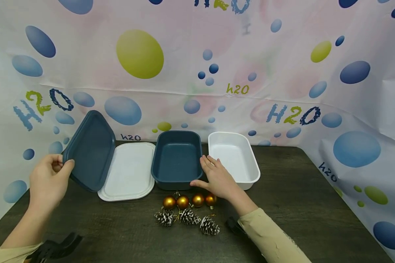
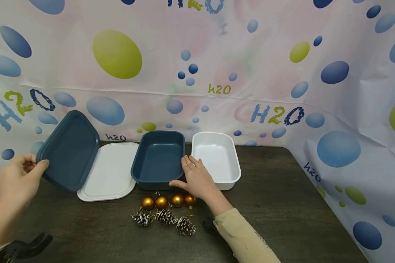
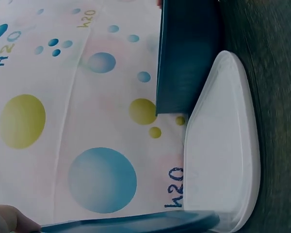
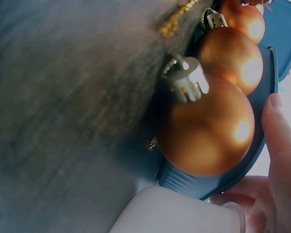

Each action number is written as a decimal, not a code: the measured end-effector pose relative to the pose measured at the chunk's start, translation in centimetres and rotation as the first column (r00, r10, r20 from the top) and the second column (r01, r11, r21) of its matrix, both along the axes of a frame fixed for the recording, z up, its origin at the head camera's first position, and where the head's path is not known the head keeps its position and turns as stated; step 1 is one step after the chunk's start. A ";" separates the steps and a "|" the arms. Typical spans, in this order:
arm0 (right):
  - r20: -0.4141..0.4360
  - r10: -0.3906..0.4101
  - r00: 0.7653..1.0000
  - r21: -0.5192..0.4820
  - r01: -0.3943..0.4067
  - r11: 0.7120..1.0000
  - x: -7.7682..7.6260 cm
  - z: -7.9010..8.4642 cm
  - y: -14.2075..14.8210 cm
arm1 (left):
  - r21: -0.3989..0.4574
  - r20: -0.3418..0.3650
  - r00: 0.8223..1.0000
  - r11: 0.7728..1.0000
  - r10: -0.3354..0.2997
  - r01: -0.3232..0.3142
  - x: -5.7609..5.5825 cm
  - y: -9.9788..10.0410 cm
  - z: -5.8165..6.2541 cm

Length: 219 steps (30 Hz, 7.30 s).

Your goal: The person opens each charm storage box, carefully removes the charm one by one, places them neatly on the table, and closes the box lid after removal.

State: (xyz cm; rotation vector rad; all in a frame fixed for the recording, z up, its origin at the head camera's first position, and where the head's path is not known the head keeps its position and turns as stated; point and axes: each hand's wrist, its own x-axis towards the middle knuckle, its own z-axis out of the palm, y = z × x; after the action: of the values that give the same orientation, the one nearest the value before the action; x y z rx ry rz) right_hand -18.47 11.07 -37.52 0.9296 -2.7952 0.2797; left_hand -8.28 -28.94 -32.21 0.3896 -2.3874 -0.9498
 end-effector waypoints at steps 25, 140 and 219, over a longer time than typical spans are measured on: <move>0.012 0.002 1.000 -0.009 -0.002 1.000 0.1 0.0 0.1 | 0.732 -0.452 0.892 0.562 -0.023 0.385 -0.3 0.4 -2.1; 0.227 0.110 0.968 -0.199 -0.064 0.978 -1.5 2.0 1.7 | 0.424 -0.100 0.831 0.732 -0.547 0.533 -4.6 12.0 -4.2; 0.088 -0.014 0.996 -0.267 0.037 0.963 0.5 1.2 7.6 | -0.091 0.205 0.761 0.762 -0.615 0.641 -4.5 9.3 -6.4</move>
State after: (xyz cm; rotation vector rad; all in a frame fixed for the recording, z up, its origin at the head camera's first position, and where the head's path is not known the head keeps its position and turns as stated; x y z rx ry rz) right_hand -17.97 18.64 -36.35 0.8344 -2.7479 0.6903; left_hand -12.75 -19.63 -38.61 -0.4636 -2.7826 -1.0171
